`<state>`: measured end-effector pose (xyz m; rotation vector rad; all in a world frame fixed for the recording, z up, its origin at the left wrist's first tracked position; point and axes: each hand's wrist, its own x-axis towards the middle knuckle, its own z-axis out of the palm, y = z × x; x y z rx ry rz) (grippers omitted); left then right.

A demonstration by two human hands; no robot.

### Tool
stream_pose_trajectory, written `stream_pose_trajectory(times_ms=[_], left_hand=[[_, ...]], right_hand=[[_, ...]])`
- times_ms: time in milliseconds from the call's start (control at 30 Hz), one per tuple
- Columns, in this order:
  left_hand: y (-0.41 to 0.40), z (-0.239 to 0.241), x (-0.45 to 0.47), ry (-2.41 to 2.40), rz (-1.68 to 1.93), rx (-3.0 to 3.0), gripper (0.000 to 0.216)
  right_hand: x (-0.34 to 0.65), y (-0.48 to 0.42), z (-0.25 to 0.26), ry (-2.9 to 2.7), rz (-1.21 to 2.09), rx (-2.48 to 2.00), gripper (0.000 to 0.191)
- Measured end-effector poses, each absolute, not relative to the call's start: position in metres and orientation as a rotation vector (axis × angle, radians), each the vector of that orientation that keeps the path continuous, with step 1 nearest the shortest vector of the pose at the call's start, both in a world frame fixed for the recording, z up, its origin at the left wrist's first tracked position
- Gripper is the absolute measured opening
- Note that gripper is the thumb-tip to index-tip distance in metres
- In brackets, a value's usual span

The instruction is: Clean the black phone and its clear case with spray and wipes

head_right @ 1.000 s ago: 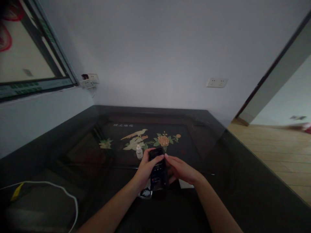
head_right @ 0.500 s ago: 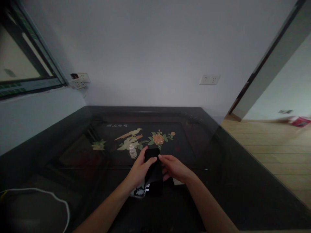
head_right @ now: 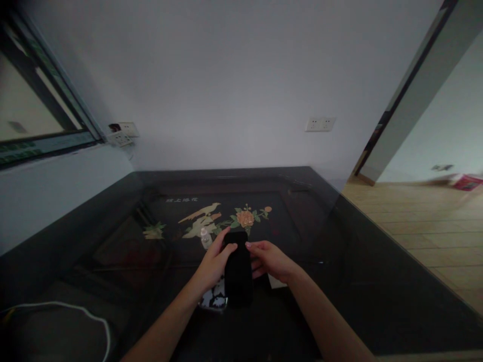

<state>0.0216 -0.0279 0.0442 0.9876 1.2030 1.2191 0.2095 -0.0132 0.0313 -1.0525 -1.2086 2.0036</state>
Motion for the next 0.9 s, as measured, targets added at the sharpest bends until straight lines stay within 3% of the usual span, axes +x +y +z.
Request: stream_pose_trajectory(times_ms=[167, 433, 567, 900], left_hand=[[-0.031, 0.051, 0.016, 1.205, 1.274, 1.179, 0.038], [-0.035, 0.076, -0.001, 1.592, 1.01, 1.716, 0.045], [-0.03, 0.08, -0.025, 1.575, 0.682, 1.878, 0.051], [-0.036, 0.082, -0.048, 1.774, -0.155, 2.044, 0.037]], right_hand=[[0.211, -0.013, 0.035, -1.209, 2.002, -1.04, 0.045], [0.222, -0.004, 0.037, -1.12, 1.92, -1.061, 0.042], [0.224, 0.0, 0.036, -1.055, 1.836, -1.126, 0.038], [0.224, 0.002, 0.033, -1.002, 1.782, -1.172, 0.032]])
